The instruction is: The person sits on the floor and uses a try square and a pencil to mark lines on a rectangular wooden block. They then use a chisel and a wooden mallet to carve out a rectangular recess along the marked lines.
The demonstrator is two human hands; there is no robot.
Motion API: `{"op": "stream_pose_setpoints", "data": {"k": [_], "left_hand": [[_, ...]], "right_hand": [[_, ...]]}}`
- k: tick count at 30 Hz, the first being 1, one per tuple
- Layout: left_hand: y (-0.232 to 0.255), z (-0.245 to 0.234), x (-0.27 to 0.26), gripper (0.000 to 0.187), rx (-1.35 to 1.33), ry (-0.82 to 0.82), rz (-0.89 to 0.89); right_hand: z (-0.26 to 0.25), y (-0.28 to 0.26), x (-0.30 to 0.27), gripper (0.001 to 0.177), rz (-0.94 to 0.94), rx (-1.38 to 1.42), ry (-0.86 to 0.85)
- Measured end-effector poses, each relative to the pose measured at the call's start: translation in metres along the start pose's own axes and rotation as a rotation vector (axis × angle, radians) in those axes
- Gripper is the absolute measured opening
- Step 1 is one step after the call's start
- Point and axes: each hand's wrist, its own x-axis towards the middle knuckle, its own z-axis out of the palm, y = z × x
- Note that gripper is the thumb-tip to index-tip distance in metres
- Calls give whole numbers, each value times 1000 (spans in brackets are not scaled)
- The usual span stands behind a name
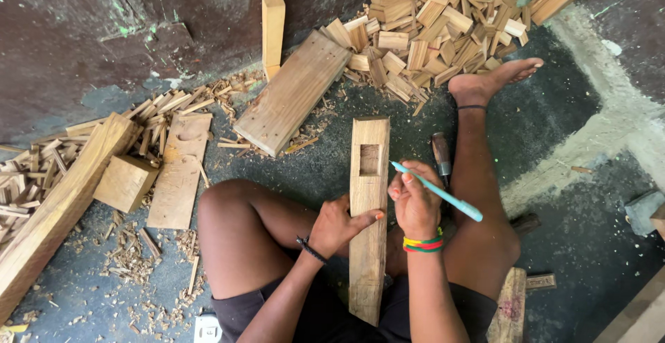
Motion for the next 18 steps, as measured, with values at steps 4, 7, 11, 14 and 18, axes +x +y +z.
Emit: {"op": "stream_pose_setpoints", "data": {"k": [4, 7, 11, 14, 18], "left_hand": [[-1, 1, -1, 58, 10, -12, 2], [-2, 4, -1, 59, 24, -11, 17], [-3, 8, 0, 62, 113, -3, -2], [-3, 10, 0, 63, 130, 18, 20], [-1, 12, -1, 62, 142, 28, 45]], "right_hand": [[-10, 4, 6, 20, 22, 53, 56], [-16, 6, 9, 22, 50, 2, 79], [-17, 7, 11, 23, 62, -62, 55], [-17, 4, 13, 22, 110, -125, 44], [-23, 1, 16, 22, 134, -107, 14]]}}
